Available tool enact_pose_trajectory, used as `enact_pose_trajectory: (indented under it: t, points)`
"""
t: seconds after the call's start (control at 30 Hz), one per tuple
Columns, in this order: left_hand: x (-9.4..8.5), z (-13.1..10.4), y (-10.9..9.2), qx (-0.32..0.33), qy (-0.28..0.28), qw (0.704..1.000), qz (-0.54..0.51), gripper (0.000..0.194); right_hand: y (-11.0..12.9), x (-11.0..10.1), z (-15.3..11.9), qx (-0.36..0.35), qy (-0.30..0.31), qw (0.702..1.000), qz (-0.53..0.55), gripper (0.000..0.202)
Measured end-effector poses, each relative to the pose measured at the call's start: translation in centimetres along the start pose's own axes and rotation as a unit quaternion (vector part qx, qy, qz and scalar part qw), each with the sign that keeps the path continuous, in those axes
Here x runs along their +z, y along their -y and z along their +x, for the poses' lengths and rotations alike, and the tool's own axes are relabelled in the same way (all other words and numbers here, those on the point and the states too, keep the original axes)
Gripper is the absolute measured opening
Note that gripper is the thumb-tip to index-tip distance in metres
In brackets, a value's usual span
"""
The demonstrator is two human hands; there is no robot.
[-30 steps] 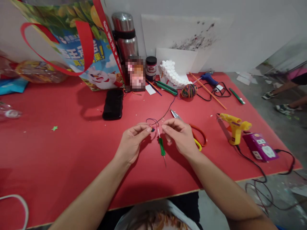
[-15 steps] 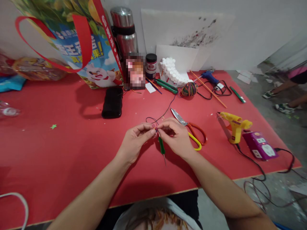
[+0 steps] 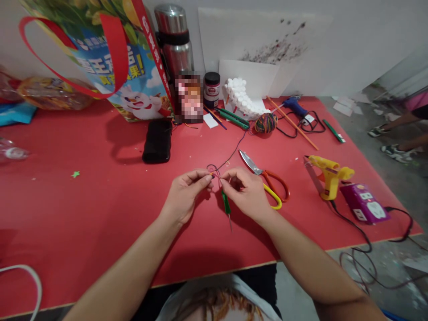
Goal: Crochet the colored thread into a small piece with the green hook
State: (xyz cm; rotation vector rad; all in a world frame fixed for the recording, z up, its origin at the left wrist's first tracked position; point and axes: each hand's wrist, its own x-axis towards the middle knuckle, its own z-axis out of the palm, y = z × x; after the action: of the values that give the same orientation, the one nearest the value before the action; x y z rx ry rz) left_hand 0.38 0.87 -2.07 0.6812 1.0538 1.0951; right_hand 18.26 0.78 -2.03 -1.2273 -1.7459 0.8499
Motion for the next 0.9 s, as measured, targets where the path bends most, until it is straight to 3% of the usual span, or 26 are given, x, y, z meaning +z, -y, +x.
enact_pose_trajectory:
  t: [0.33,0.5,0.7,0.8,0.9]
  points:
    - [-0.1,0.0,-0.2,-0.043,0.022,0.998,-0.040,0.024,-0.1,0.2,0.3,0.087,-0.008,0.988,0.129,0.002]
    - [0.0,0.0,0.0,-0.029,0.025,0.999,-0.032,0.024,0.0,0.3,0.4,0.159,0.049,0.948,0.273,0.025]
    - [0.0,-0.2,0.4,-0.016,0.040,0.999,0.006,0.025,-0.4,0.4,0.5,0.217,0.059,0.904,0.364,0.019]
    - [-0.2,-0.1,0.4,0.032,0.047,0.997,0.058,0.023,-0.4,0.1,0.8,0.251,0.064,0.869,0.422,0.020]
    - [-0.5,0.1,0.3,0.186,0.014,0.964,0.188,0.021,-0.3,-0.1,1.1,0.289,0.065,0.837,0.460,0.022]
